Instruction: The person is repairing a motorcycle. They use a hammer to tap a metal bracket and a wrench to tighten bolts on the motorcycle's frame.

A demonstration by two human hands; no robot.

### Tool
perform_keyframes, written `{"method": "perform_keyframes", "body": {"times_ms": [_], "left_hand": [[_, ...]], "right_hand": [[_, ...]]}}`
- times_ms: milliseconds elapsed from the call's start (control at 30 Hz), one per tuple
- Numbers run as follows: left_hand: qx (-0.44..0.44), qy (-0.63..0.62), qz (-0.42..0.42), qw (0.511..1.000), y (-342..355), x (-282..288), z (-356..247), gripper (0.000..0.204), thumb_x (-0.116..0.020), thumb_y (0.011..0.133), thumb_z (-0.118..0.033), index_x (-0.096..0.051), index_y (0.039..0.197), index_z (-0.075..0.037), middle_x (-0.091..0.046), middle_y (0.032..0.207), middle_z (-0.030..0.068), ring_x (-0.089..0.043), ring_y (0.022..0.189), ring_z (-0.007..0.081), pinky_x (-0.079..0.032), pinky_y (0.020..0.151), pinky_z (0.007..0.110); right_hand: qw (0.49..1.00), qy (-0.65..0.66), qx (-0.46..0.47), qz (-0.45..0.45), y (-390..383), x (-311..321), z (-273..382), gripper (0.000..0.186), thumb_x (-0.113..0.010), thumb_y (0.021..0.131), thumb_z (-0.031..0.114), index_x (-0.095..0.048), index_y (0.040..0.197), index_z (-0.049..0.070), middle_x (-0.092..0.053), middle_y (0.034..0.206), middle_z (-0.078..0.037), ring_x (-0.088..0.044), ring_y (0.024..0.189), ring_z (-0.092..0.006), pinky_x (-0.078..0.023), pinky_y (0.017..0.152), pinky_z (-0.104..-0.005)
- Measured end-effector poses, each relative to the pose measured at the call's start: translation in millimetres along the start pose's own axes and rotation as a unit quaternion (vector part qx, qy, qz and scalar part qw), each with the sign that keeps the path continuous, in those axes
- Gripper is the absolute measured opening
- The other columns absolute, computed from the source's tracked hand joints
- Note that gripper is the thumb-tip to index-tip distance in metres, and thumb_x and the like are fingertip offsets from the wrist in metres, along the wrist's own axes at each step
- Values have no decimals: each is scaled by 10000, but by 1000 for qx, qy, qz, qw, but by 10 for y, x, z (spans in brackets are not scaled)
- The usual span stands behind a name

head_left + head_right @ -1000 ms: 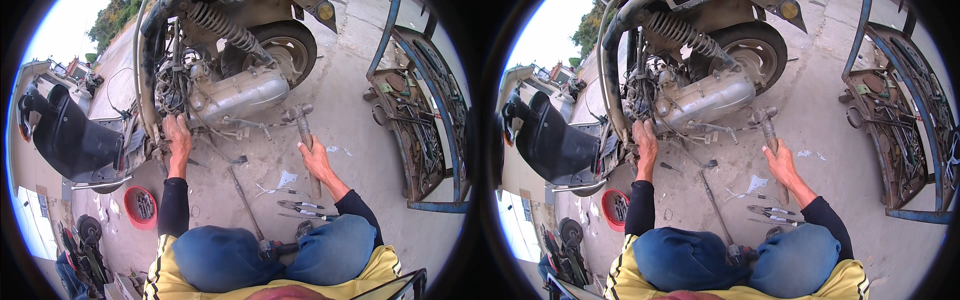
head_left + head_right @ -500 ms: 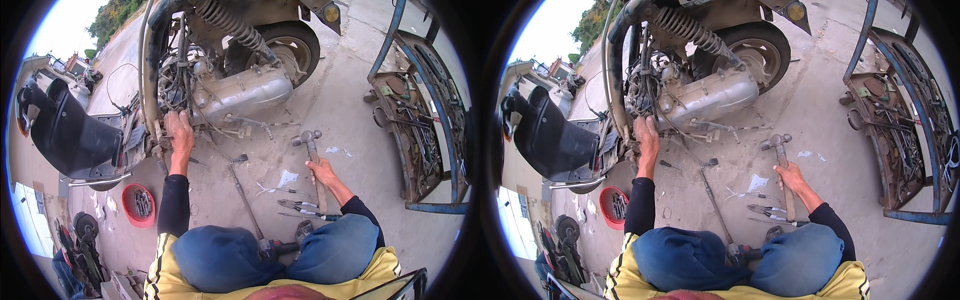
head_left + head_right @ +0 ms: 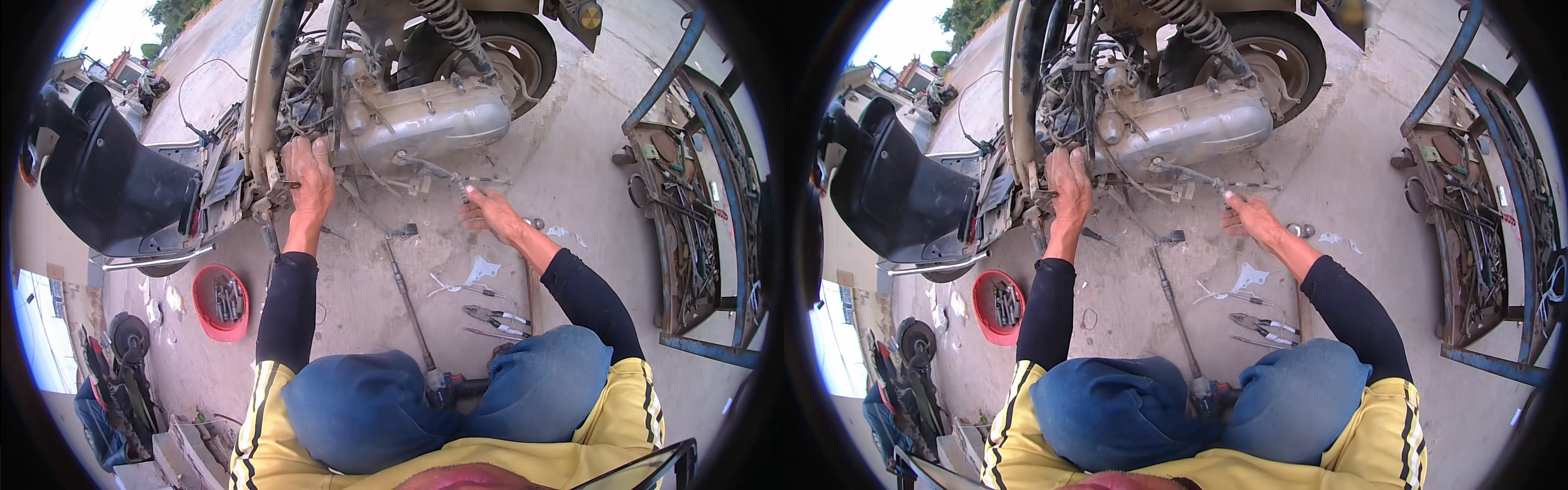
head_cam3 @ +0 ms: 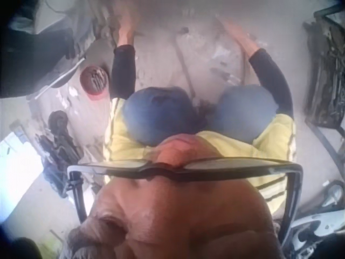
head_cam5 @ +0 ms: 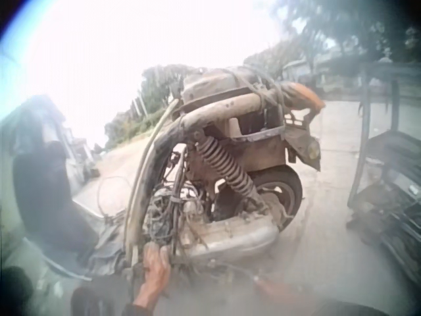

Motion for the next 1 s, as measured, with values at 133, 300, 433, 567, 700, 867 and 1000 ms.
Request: {"method": "perform_keyframes", "body": {"times_ms": [133,300,433,567,700,867,1000], "left_hand": [[-8,-1,-8,1000,50,18,17,247,-541,1024,-187,-544,890,20,-564,907,224,-530,922,438,-413,809,546],[-20,-5,-21,1000,62,-46,-33,221,-562,1004,-178,-550,889,10,-567,904,215,-541,915,433,-419,813,544],[-27,0,-17,999,45,40,77,221,-567,1001,-193,-554,898,3,-566,897,209,-545,903,431,-423,810,540],[-33,-14,-23,999,60,30,32,233,-568,997,-211,-554,915,6,-562,899,212,-541,903,434,-423,816,539],[-25,17,-54,998,21,-53,45,243,-555,996,-208,-552,930,26,-564,936,232,-534,926,441,-418,839,545],[-8,21,-71,997,0,-135,130,247,-539,996,-203,-561,963,41,-570,969,241,-531,932,442,-416,843,541],[-3,11,-50,999,-29,-108,123,254,-536,997,-206,-553,951,43,-565,961,241,-529,929,439,-412,837,535]], "right_hand": [[986,151,-48,59,313,-199,-26,370,-590,1054,381,-576,1094,13,-573,904,-36,-566,758,-144,-515,663,-323],[981,177,-51,56,606,-53,-133,297,-590,1057,344,-569,975,59,-436,719,45,-391,590,-84,-304,500,-279],[995,70,21,-67,328,-90,183,289,-568,1066,335,-549,911,93,-337,633,98,-262,499,-53,-205,457,-266],[992,83,41,-81,301,-13,196,339,-567,1058,365,-565,899,66,-356,630,83,-279,481,-75,-233,450,-280],[994,35,73,-76,381,-39,128,361,-543,1068,387,-564,910,63,-367,624,78,-290,479,-78,-249,446,-288],[997,30,45,-49,338,-16,206,362,-531,1075,377,-572,910,57,-388,608,59,-320,479,-89,-284,444,-306],[995,31,38,-92,229,-56,125,309,-503,1086,358,-511,890,120,-338,627,102,-263,487,-48,-218,450,-264]]}}
Point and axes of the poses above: each hand's wrist, its own y-axis towards the middle knuckle, its own x-axis out of the back of the hand, z = x × y, the point moved 5 cm from there along y, towards the middle knuckle
